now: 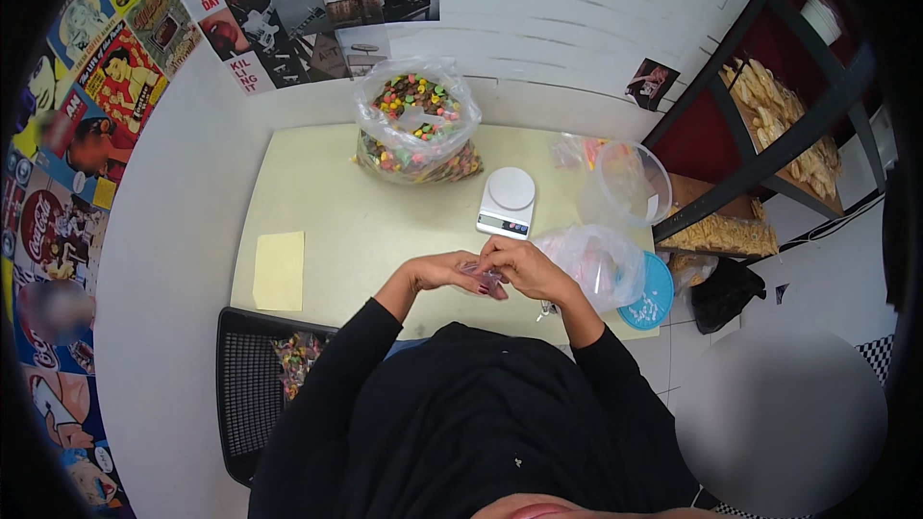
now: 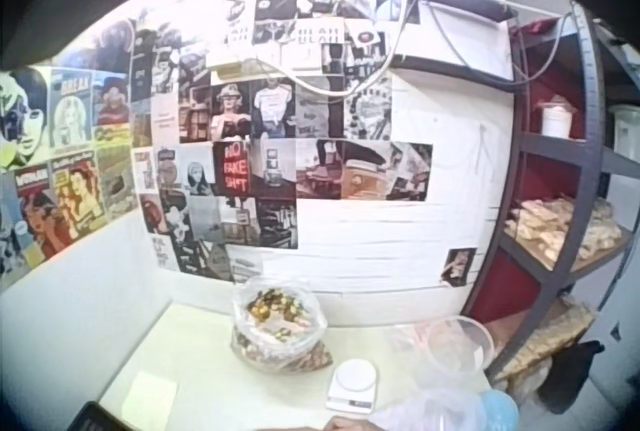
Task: The person scoops colorful candies from a large plastic bag into small clear plastic bags. They then tie the small bags shut by hand and place them into a black wire basket. The process is repeated continuously throughout the clip.
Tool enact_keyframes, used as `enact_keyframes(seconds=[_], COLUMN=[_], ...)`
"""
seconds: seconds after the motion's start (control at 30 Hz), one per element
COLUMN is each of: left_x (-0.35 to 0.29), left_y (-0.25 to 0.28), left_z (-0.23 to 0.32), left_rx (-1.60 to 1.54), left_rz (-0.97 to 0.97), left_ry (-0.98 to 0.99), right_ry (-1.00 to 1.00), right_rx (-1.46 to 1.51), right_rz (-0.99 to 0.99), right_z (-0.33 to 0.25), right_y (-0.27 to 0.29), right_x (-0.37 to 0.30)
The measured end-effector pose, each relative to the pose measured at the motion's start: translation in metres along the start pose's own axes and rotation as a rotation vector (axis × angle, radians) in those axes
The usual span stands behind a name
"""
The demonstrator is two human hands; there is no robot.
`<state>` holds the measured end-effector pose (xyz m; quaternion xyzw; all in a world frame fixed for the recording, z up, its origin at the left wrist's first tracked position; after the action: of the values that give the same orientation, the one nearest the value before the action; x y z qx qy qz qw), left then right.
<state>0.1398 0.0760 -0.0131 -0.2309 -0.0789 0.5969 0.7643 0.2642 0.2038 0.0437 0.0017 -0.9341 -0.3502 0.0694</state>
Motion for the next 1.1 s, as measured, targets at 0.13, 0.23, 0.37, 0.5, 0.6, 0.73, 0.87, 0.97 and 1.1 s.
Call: enact_keyframes(seconds=[0.13,0.23,0.37,0.5,0.6,0.73,0.87,0.97,1.1], left_x=[0.004,0.010,0.014,0.015,0.011,0.000,-0.012,-0.022,-0.041], left_y=[0.002,-0.002,-0.005,0.007,0.014,0.023,0.039,0.056,0.079], left_z=[-0.015,-0.019,-0.018,-0.025,-0.028,-0.024,-0.006,0.004,0.016], left_rx=[-0.026,0.057,0.132,0.198,0.255,0.009,0.178,0.207,0.216], left_rz=[0.082,0.180,0.243,0.245,0.217,0.209,0.285,0.376,0.630], left_ry=[-0.029,-0.045,-0.111,-0.105,0.002,-0.042,-0.067,-0.102,-0.264], right_ry=[0.066,0.048,-0.018,-0.080,-0.100,-0.008,0.061,0.056,0.220], right_rx=[-0.305,-0.445,-0.448,-0.387,-0.383,-0.380,-0.363,-0.252,-0.365], right_rz=[0.100,0.078,-0.009,-0.040,-0.184,-0.214,-0.186,-0.183,0.248], right_z=[-0.010,-0.008,-0.004,-0.009,0.000,0.000,-0.006,-0.006,0.020], right_y=[0.006,0.007,-0.003,-0.004,-0.009,-0.008,-0.002,0.012,0.041], right_x=[0.001,0.000,0.003,0.012,0.021,0.036,0.058,0.088,0.155])
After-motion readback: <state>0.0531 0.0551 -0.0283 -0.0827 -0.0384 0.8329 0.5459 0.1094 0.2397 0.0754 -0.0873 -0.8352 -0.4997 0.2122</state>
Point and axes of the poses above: each hand's wrist, its own x-axis towards the middle knuckle, its own y-axis out of the back of the hand, z = x × y, the point moved 2 cm from there along x, towards the middle knuckle, and after that the axes turned 9 degrees about -x, right-handed, at the moved point
